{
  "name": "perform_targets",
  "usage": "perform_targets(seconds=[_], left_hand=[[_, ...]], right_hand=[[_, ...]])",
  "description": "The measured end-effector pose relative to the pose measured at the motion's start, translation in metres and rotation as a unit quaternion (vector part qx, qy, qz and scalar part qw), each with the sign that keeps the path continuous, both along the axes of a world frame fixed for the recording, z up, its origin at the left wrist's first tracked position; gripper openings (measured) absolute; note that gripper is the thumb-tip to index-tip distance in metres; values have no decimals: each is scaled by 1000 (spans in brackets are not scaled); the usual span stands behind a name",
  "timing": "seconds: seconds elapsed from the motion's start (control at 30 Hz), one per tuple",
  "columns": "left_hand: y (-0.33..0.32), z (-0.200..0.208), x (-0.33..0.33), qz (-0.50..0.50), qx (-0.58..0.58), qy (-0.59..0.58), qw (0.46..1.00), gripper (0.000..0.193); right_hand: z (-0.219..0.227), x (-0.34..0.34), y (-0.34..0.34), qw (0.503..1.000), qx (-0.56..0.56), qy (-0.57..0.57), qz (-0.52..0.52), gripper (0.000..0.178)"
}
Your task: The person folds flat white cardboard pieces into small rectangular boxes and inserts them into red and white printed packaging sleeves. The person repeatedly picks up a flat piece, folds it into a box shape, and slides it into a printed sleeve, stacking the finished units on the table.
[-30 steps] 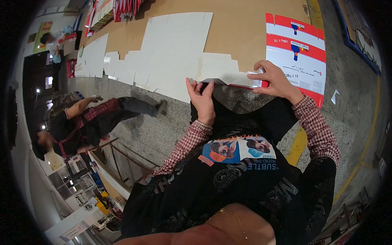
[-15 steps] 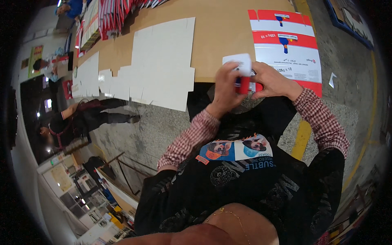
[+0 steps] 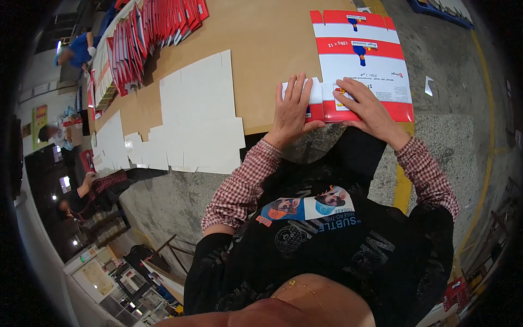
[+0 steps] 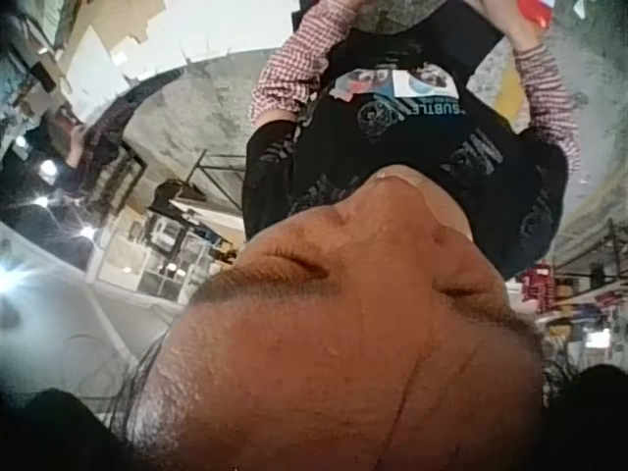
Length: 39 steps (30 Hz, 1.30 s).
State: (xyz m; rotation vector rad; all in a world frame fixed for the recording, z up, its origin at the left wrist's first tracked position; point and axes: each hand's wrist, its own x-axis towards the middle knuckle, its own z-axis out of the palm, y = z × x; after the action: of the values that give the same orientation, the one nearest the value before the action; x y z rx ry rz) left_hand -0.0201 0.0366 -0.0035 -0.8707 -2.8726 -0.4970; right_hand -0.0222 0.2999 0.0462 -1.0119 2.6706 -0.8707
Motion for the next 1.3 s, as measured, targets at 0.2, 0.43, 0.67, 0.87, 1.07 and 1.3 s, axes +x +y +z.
perform_targets(seconds=[0.2,0.43,0.67,0.87,1.07,1.3], left_hand=[[8,3,1,9,-23,-2,1000,100],[20,3,-6,55,-17,-31,998,69],[40,-4,-1,144,113,-42,982,57],[22,29,6,201,319,-19,926,73],[-132,60,83,321,86,-47,942,78],[-159,29,165,400,-30,-124,908,98]], right_hand=[[-11,1,2,998,30,37,30,77],[-8,5,42,983,85,114,-114,58],[-35,43,43,481,-723,-290,-403,56],[-30,-62,-57,782,-470,-305,-271,66],[-9,-315,46,873,-341,-338,-89,71],[-68,-545,-115,941,-176,-230,-175,56]])
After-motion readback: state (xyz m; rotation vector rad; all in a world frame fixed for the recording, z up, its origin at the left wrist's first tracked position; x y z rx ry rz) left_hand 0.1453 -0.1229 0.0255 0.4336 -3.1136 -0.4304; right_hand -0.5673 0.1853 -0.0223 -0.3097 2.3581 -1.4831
